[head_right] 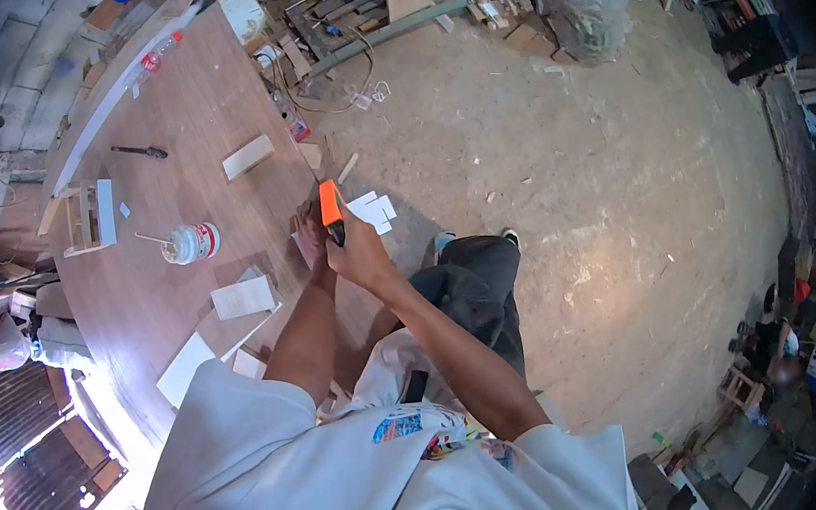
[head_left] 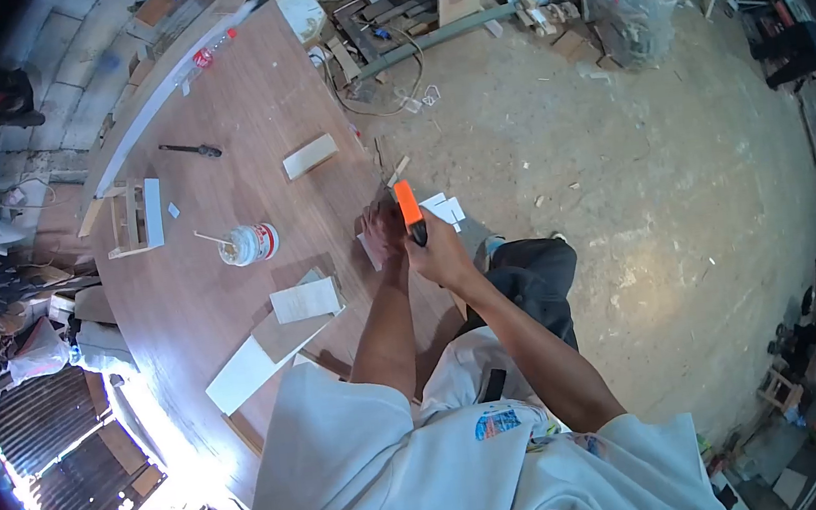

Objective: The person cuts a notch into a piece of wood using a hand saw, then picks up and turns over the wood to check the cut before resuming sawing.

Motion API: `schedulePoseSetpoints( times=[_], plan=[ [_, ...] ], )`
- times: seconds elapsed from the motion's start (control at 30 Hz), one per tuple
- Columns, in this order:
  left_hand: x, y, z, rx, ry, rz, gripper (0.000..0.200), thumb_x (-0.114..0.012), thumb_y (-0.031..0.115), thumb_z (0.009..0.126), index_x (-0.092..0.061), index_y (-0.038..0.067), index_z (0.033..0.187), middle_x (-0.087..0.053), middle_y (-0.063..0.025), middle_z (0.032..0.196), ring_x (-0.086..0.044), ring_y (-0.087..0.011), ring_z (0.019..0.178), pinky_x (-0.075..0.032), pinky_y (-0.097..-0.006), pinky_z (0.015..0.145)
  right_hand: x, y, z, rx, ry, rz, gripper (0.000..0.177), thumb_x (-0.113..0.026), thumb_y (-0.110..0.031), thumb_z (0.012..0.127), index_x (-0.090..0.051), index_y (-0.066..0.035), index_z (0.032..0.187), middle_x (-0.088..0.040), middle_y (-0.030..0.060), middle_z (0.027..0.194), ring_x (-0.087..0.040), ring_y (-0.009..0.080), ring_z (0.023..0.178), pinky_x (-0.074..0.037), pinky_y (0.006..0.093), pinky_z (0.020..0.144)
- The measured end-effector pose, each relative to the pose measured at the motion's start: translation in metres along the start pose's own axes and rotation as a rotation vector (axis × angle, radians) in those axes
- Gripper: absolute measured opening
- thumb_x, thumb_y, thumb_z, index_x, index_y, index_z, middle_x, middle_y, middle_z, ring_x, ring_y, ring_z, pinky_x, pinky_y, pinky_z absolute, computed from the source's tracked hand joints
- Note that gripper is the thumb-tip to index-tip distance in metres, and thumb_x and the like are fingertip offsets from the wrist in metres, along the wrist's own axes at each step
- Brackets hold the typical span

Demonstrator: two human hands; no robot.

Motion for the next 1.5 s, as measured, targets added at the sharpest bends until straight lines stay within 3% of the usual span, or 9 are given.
schedulePoseSetpoints(
  times=[0.17,0.5,0.57,0.77,1.03,1.13,1.27,1.33,1.5],
  plan=[
    [0.005,0.002,-0.016,0.047,-0.053,0.063,0.012,-0.057,0.018,0.078,-0.057,0.007,0.073,-0.055,-0.009,0.079,-0.053,-0.0276,0.083,-0.042,-0.0399,0.077,0.051,-0.096,-0.084,-0.2,-0.139,0.098,0.018,-0.057,-0.001,0.076,-0.054,0.003,0.093,-0.058,0.0169,0.078,-0.06,0.0242,0.076,-0.046,0.0344,0.07],
    [0.003,-0.002,-0.019,-0.043,-0.009,0.078,0.014,-0.058,0.021,0.078,-0.057,0.009,0.085,-0.057,-0.0085,0.086,-0.054,-0.0261,0.088,-0.041,-0.039,0.081,0.007,-0.007,-0.021,-0.049,-0.027,-0.055,0.014,-0.057,-0.001,0.076,-0.053,0.001,0.089,-0.056,0.0119,0.069,-0.053,0.0168,0.065,-0.045,0.0316,0.065],
    [-0.006,-0.001,-0.009,0.046,-0.004,0.125,0.009,-0.057,0.017,0.076,-0.057,0.008,0.073,-0.055,-0.0096,0.081,-0.054,-0.0272,0.084,-0.042,-0.04,0.08,0.04,-0.076,-0.065,-0.206,-0.104,0.104,0.032,-0.057,0.001,0.075,-0.055,0.003,0.106,-0.059,0.0255,0.08,-0.062,0.042,0.08,-0.048,0.0385,0.07],
    [-0.004,-0.003,-0.011,0.049,-0.094,0.031,0.011,-0.057,0.019,0.077,-0.057,0.008,0.074,-0.058,-0.0098,0.082,-0.055,-0.0279,0.085,-0.044,-0.0394,0.079,0.017,-0.005,-0.024,-0.085,-0.064,0.055,0.017,-0.057,-0.002,0.075,-0.053,0.003,0.09,-0.057,0.015,0.073,-0.06,0.0225,0.07,-0.046,0.033,0.065],
    [0.0,-0.004,-0.023,-0.006,-0.028,0.098,0.009,-0.058,0.016,0.076,-0.059,0.007,0.074,-0.057,-0.009,0.08,-0.055,-0.0292,0.082,-0.044,-0.0397,0.078,0.048,-0.082,-0.096,-0.243,-0.099,0.121,0.02,-0.056,0.003,0.073,-0.054,0.003,0.093,-0.059,0.0181,0.075,-0.064,0.0268,0.077,-0.048,0.0345,0.069],
    [0.0,0.002,-0.007,0.067,-0.079,0.074,0.008,-0.058,0.016,0.076,-0.059,0.008,0.074,-0.058,-0.0092,0.081,-0.055,-0.0294,0.082,-0.044,-0.0401,0.079,0.035,-0.027,-0.076,0.07,0.068,-0.035,0.018,-0.057,0.0,0.074,-0.054,0.003,0.092,-0.058,0.0165,0.072,-0.062,0.0255,0.073,-0.047,0.0343,0.068],
    [-0.005,-0.007,0.0,0.09,-0.207,0.044,0.027,-0.052,0.019,0.083,-0.061,0.008,0.105,-0.059,-0.0137,0.101,-0.053,-0.0299,0.103,-0.04,-0.0409,0.091,0.0,0.005,0.029,-0.095,-0.096,-0.055,0.017,-0.056,-0.005,0.077,-0.055,0.001,0.092,-0.056,0.017,0.075,-0.057,0.0234,0.07,-0.046,0.0342,0.068],
    [-0.004,-0.009,-0.013,-0.009,-0.001,-0.039,0.012,-0.06,0.022,0.078,-0.06,0.01,0.076,-0.059,-0.0089,0.083,-0.055,-0.0297,0.087,-0.043,-0.0391,0.082,-0.002,0.003,-0.007,-0.112,-0.061,-0.089,0.017,-0.056,-0.004,0.076,-0.055,0.001,0.093,-0.056,0.0176,0.078,-0.055,0.0209,0.072,-0.045,0.0333,0.069],
    [-0.009,-0.003,-0.007,0.036,-0.041,0.093,0.01,-0.058,0.018,0.077,-0.057,0.008,0.075,-0.056,-0.0098,0.079,-0.055,-0.0289,0.082,-0.042,-0.0404,0.075,0.056,-0.091,-0.079,-0.184,-0.099,0.089,0.022,-0.053,0.003,0.073,-0.056,0.002,0.095,-0.057,0.0193,0.079,-0.057,0.0249,0.075,-0.046,0.0337,0.072]
  ],
)
Point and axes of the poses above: each hand's wrist, its own z-axis towards the middle knuckle, its own x-axis out of the back of the hand, y = z × x, the point moved 2 cm from there along z, towards the middle knuckle
